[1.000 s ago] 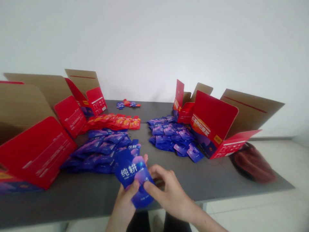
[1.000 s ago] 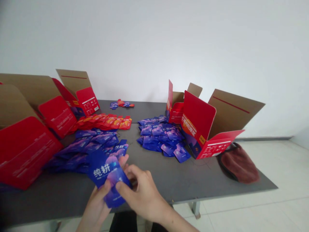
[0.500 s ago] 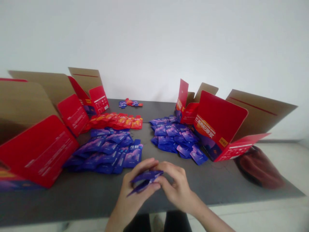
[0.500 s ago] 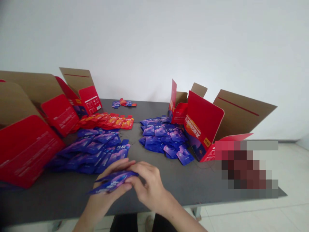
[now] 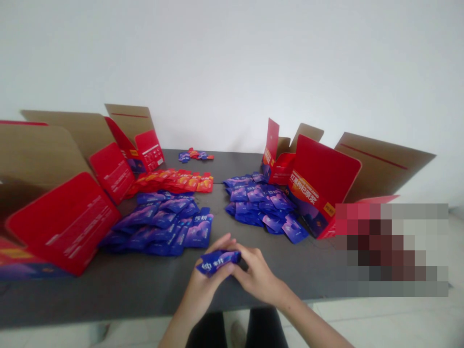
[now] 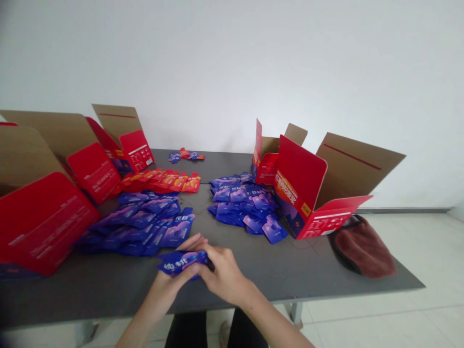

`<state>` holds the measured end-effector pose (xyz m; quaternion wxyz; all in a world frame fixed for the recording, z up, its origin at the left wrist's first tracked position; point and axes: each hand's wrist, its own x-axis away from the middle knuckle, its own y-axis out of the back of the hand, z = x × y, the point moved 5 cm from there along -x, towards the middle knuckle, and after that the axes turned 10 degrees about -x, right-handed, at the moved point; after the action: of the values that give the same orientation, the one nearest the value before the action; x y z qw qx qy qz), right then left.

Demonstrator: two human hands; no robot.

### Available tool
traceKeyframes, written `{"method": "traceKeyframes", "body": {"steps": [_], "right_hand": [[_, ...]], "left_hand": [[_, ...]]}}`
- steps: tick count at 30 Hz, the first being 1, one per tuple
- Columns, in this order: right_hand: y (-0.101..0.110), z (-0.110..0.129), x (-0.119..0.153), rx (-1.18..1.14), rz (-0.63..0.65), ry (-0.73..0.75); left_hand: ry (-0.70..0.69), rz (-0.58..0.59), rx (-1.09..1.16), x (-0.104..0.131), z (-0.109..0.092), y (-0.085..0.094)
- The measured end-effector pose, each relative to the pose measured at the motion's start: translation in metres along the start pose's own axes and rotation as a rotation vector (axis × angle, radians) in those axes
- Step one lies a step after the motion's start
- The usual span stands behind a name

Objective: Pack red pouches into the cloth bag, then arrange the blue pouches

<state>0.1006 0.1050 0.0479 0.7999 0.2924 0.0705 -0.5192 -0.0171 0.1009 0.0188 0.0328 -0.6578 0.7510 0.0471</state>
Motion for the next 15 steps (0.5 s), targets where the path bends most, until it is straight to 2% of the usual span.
{"method": "traceKeyframes", "body": {"steps": [3, 6, 9, 11, 13, 15], "right_hand": [[0.006, 0.002, -0.006, -0.078, -0.084, -0.104], [0.026, 0.015, -0.031, -0.306, -0.155, -0.194], [0.057, 0.031, -0.083, -0.461, -0.180, -0.161], [0.079, 0.030, -0.127, -0.497, -0.245, -0.129], [0.094, 0.014, -0.171, -0.478, -0.281, -0.143], [0.102, -0.016, -0.210, -0.385, -0.318, -0.245]], "left_hand": [[0.011, -0.126, 0.114, 0.001, -0.003, 0.005], [-0.032, -0.275, 0.203, 0.008, -0.013, 0.013], [-0.095, -0.371, 0.151, 0.020, -0.022, 0.018], [-0.108, -0.427, 0.062, 0.028, -0.019, 0.019], [-0.121, -0.451, -0.003, 0.035, -0.010, 0.018], [-0.153, -0.446, -0.062, 0.039, -0.001, 0.017]]}}
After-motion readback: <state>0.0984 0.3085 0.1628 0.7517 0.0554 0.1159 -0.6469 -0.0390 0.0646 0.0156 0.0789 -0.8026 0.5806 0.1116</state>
